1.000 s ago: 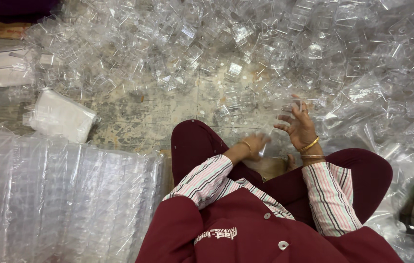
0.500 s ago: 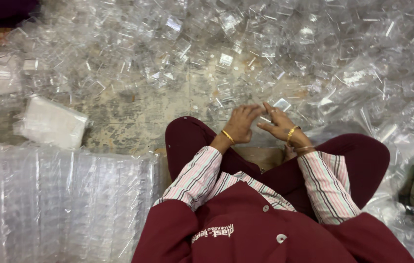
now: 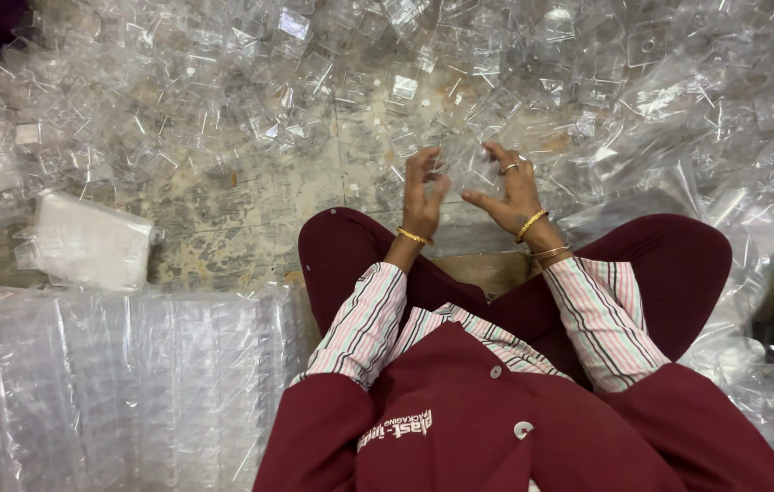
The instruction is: The person sits on the floor among piles of clear plastic boxes and nests smaller boxes into larger ones, pressing them together and stacking the assembled boxes into a growing pile, occasionally picking up loose boxes from the floor to add.
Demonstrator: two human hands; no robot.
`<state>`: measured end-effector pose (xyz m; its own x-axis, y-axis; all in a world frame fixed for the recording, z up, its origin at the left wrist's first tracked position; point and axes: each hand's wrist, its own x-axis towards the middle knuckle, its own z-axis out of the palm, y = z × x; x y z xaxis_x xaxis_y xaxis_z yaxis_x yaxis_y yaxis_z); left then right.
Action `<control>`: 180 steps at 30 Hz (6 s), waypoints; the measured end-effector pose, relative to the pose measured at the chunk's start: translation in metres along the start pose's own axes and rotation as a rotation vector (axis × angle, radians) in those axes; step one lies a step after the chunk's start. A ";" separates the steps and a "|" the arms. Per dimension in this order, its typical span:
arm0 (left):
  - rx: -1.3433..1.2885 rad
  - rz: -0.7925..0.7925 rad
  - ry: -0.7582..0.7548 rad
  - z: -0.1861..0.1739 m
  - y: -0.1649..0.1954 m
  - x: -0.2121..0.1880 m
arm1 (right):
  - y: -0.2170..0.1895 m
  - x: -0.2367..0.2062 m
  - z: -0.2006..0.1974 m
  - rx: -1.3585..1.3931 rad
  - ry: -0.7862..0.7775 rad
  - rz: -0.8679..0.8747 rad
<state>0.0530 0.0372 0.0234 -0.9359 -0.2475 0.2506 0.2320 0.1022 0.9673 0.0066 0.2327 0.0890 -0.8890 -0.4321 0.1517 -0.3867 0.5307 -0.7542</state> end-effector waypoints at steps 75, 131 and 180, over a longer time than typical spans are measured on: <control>-0.883 -0.328 0.072 0.019 -0.030 0.004 | 0.006 -0.008 0.039 0.663 -0.169 0.152; -0.148 -0.064 -0.137 -0.006 0.024 0.017 | 0.014 0.004 0.018 0.362 -0.262 0.139; 0.244 -0.265 -0.088 -0.010 -0.012 0.010 | 0.034 0.010 0.017 0.367 0.233 0.127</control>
<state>0.0439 0.0239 0.0143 -0.9768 -0.2132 -0.0222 -0.0817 0.2750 0.9580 -0.0115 0.2340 0.0546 -0.9715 -0.1820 0.1516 -0.1959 0.2574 -0.9462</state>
